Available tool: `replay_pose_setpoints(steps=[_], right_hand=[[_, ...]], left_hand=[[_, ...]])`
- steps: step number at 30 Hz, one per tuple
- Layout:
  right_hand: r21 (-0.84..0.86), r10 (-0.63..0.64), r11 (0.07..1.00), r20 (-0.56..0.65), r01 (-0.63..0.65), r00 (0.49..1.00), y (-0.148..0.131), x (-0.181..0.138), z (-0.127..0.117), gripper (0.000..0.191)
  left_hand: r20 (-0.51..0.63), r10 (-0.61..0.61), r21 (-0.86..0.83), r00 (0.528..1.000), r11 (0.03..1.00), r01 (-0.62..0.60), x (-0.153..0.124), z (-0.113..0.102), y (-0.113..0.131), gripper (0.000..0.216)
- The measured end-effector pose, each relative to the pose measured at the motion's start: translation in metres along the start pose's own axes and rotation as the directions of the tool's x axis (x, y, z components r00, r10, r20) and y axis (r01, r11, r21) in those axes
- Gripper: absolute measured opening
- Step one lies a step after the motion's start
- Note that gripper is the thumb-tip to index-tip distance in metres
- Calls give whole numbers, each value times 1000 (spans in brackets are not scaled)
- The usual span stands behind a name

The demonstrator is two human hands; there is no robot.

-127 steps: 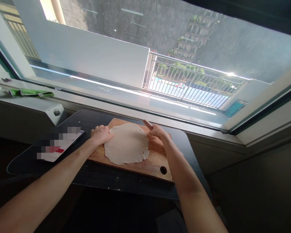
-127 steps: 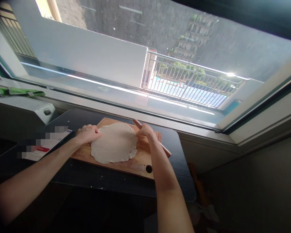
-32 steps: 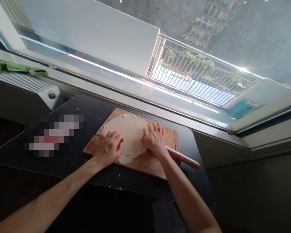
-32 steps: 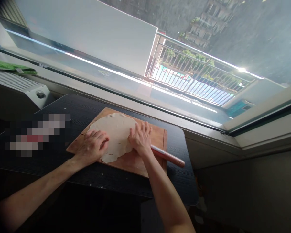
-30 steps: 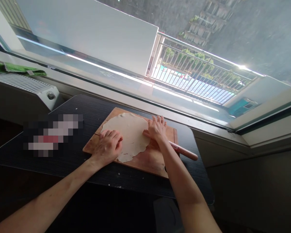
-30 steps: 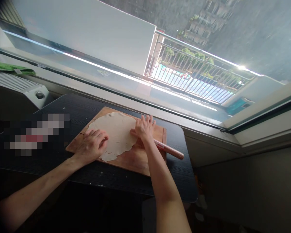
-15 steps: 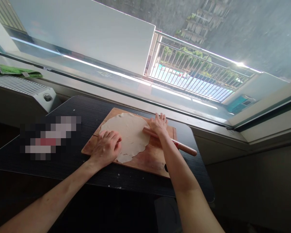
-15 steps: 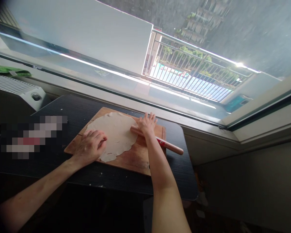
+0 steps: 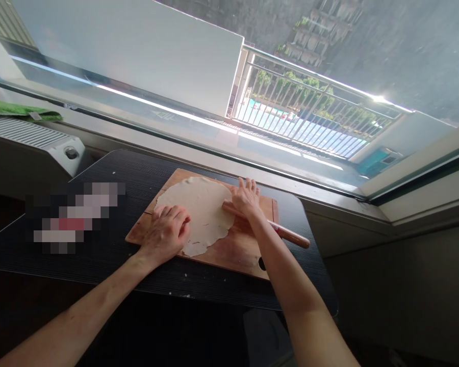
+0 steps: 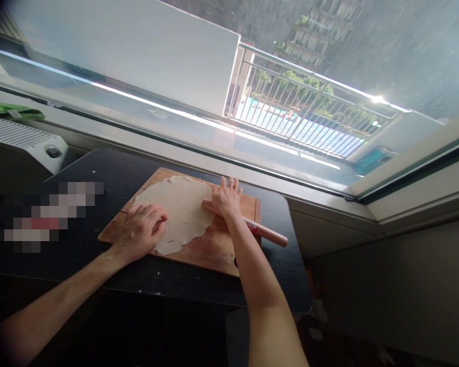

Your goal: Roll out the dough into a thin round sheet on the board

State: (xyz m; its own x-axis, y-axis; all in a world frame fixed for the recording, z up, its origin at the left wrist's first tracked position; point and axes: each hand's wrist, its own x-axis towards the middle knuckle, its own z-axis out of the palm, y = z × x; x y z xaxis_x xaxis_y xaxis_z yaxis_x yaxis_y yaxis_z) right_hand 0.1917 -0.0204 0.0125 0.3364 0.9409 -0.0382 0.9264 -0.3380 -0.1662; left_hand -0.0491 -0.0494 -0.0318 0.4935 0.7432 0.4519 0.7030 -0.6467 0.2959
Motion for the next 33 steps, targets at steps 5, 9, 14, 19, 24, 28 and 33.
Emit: replay_pose_setpoints(steps=[5, 9, 14, 19, 24, 28, 33], right_hand=[[-37, -229, 973, -82, 227, 970, -8, -50, 11, 53], [-19, -85, 996, 0, 85, 996, -7, -16, -3, 52], [8, -106, 994, -39, 106, 994, -22, 24, -12, 54], [47, -140, 989, 31, 139, 990, -38, -20, 12, 61], [-3, -236, 972, -16, 236, 972, -34, -18, 12, 59], [25, -50, 999, 48, 48, 998, -27, 25, -1, 60], [6, -266, 964, -10, 266, 964, -41, -21, 15, 59]], left_hand=[[0, 9, -2, 1000, 1000, -9, 1, 1, 0, 10], [-21, 23, 10, 1000, 1000, -23, 0, 1, 0, 9], [0, 18, 17, 1000, 1000, -18, 1, 0, 0, 9], [-9, 16, 8, 1000, 1000, -16, 1, 0, 0, 10], [-2, 18, -5, 1000, 1000, -18, 0, 0, 0, 11], [-14, 18, 15, 1000, 1000, -18, 0, -1, 1, 10], [-3, 8, -8, 1000, 1000, -8, 1, -3, 3, 14]])
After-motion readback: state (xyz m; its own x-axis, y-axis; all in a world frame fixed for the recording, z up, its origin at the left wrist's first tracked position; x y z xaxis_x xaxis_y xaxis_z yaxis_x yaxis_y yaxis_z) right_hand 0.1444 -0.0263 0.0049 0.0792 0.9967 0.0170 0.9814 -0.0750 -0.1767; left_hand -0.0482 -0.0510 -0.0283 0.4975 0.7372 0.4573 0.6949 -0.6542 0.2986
